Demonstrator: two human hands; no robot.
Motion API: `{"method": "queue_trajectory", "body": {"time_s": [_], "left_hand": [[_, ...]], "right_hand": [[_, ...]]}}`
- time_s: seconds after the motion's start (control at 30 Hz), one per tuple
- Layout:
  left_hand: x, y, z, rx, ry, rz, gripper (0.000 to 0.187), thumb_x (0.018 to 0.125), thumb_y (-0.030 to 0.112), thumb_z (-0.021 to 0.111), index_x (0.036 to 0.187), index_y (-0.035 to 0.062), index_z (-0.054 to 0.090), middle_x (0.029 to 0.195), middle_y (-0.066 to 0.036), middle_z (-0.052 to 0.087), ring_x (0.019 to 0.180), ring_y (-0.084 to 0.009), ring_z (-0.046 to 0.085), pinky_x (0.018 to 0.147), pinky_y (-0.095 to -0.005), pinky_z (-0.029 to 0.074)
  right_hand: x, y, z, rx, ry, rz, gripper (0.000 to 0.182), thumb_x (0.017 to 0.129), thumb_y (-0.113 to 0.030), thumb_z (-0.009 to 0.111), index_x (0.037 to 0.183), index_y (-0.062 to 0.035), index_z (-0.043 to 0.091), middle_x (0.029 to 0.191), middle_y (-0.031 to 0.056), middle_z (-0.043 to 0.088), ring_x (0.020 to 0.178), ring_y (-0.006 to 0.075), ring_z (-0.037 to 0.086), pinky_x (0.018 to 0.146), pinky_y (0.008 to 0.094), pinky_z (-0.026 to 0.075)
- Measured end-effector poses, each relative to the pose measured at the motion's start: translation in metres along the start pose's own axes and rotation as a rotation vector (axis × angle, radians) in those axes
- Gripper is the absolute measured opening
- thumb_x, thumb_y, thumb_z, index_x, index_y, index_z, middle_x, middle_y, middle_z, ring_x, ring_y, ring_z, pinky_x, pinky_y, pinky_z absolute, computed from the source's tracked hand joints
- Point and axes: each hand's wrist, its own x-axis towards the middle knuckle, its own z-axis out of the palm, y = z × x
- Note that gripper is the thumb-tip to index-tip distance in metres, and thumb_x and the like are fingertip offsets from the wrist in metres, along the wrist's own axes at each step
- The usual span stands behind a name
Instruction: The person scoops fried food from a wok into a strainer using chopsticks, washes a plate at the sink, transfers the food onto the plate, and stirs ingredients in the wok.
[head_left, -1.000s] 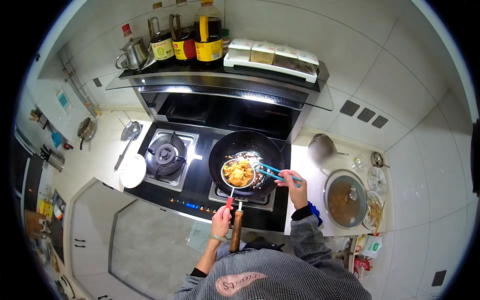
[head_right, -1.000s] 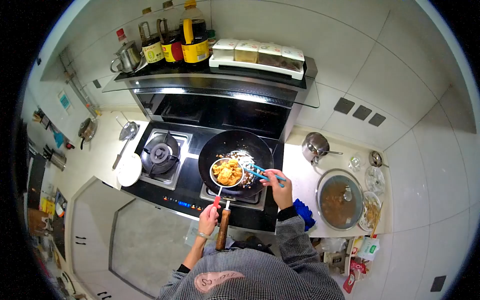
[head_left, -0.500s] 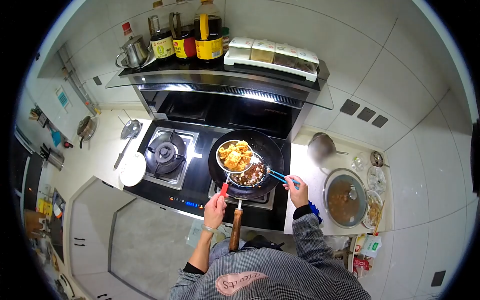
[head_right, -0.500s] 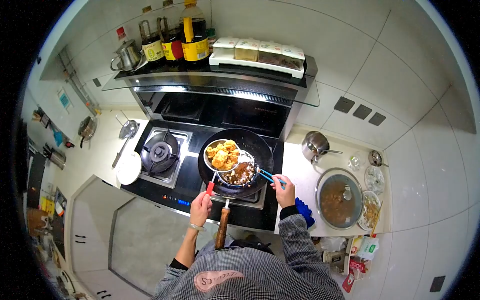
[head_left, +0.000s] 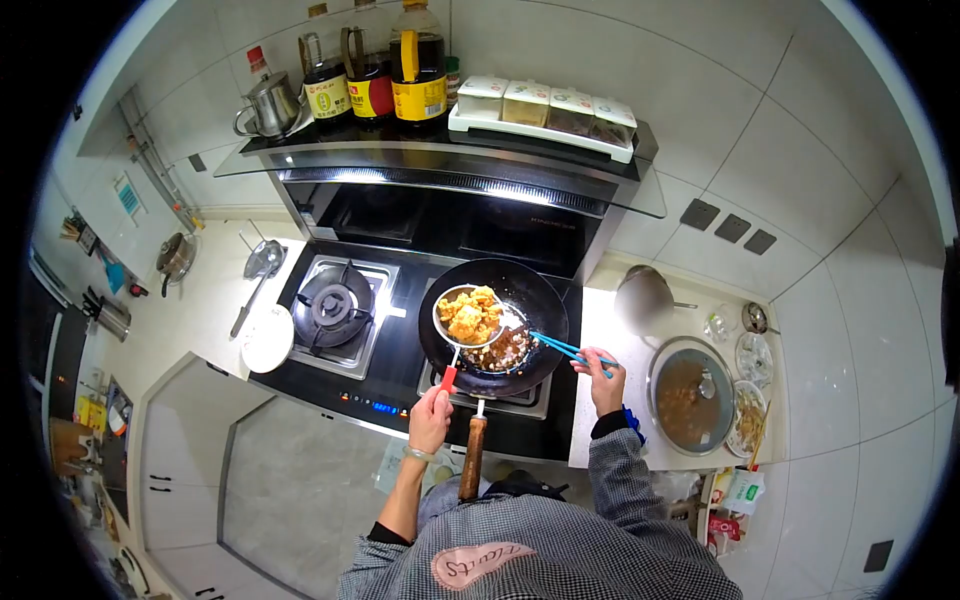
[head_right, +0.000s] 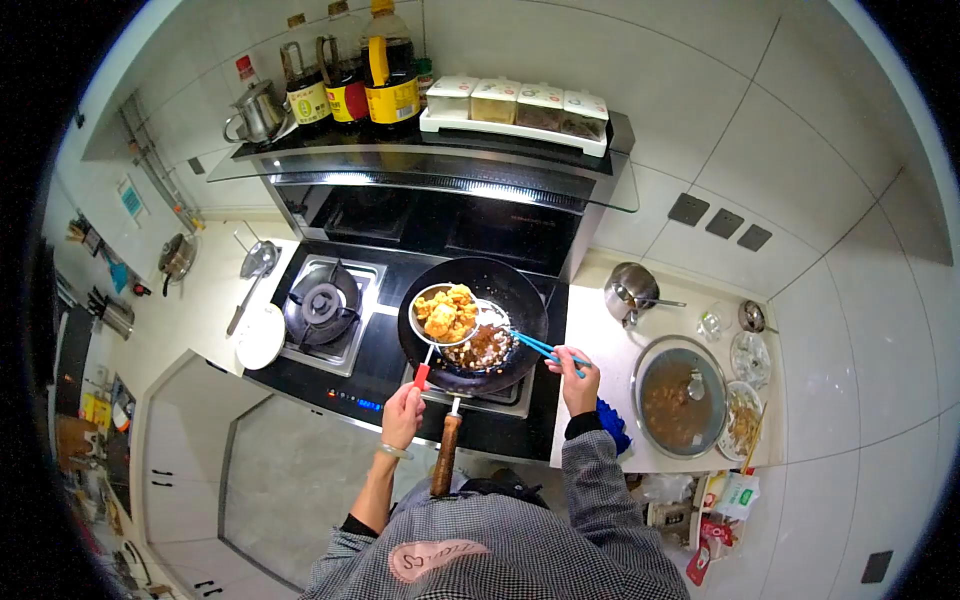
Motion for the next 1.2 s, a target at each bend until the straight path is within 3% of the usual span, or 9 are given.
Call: {"method": "queue_trajectory", "body": {"time_s": [0.07,0.23,0.37,0.7,0.77,0.9,1.1,1.2], "left_hand": [[0.001,-0.009,0.001,0.026,0.018,0.018,0.024,0.096,0.022,0.044,0.099,0.0035,0.059,0.060,0.005,0.042,0.048,-0.0014,0.036,0.042,-0.0184,0.030],[0.001,-0.013,0.000,0.013,0.010,0.000,0.024,0.096,0.022,0.045,0.098,0.0035,0.060,0.060,0.005,0.042,0.047,-0.0015,0.036,0.041,-0.0185,0.029],[-0.001,-0.007,-0.003,-0.028,-0.008,0.002,0.024,0.096,0.022,0.044,0.099,0.0037,0.059,0.059,0.005,0.042,0.047,-0.0012,0.035,0.041,-0.0182,0.028],[0.000,-0.009,-0.014,0.023,0.054,0.043,0.022,0.096,0.020,0.045,0.100,0.0032,0.059,0.059,0.006,0.041,0.048,-0.0009,0.034,0.041,-0.0185,0.028],[-0.001,-0.009,-0.013,0.029,0.061,0.064,0.022,0.097,0.022,0.044,0.097,0.0048,0.059,0.059,0.007,0.039,0.047,-0.0004,0.032,0.041,-0.0175,0.026],[0.000,-0.010,-0.011,0.017,0.063,0.022,0.023,0.097,0.022,0.044,0.097,0.0059,0.059,0.059,0.007,0.039,0.046,-0.0005,0.032,0.040,-0.0176,0.026],[-0.001,-0.011,-0.013,0.050,0.063,0.031,0.023,0.097,0.024,0.043,0.097,0.0070,0.059,0.059,0.007,0.039,0.046,-0.0006,0.032,0.040,-0.0178,0.026],[0.000,-0.014,-0.015,0.025,0.069,0.029,0.024,0.097,0.024,0.043,0.098,0.0068,0.059,0.059,0.007,0.039,0.046,-0.0006,0.033,0.040,-0.0177,0.026]], "right_hand": [[-0.001,-0.003,0.005,0.048,0.007,-0.004,0.022,0.092,-0.015,0.055,0.096,0.0053,0.063,0.086,0.0109,0.066,0.072,0.0173,0.066,0.064,0.0238,0.053],[-0.002,0.009,0.042,-0.031,-0.280,0.093,0.021,0.091,-0.017,0.056,0.098,0.0021,0.064,0.084,0.0079,0.066,0.071,0.0144,0.066,0.062,0.0234,0.052],[0.000,0.029,0.065,-0.051,-0.349,0.085,0.023,0.093,-0.018,0.054,0.100,0.0022,0.063,0.088,0.0085,0.066,0.073,0.0152,0.066,0.066,0.0238,0.053],[0.006,0.027,0.045,0.084,-0.074,0.070,0.025,0.093,-0.017,0.053,0.098,0.0071,0.061,0.088,0.0125,0.065,0.075,0.0189,0.066,0.068,0.0255,0.055],[0.006,0.023,0.043,0.083,-0.073,0.060,0.025,0.093,-0.017,0.054,0.098,0.0059,0.061,0.088,0.0127,0.065,0.074,0.0188,0.066,0.066,0.0253,0.054],[0.000,0.024,0.050,-0.040,-0.271,0.105,0.024,0.093,-0.018,0.054,0.098,0.0035,0.062,0.087,0.0106,0.065,0.073,0.0174,0.066,0.066,0.0247,0.053],[0.001,0.040,0.053,-0.085,-0.219,0.047,0.025,0.092,-0.018,0.055,0.097,0.0048,0.063,0.087,0.0121,0.065,0.074,0.0187,0.066,0.066,0.0256,0.054],[0.002,0.031,0.045,0.071,-0.102,0.055,0.026,0.093,-0.016,0.053,0.098,0.0077,0.062,0.087,0.0137,0.065,0.073,0.0202,0.067,0.067,0.0263,0.055]]}}
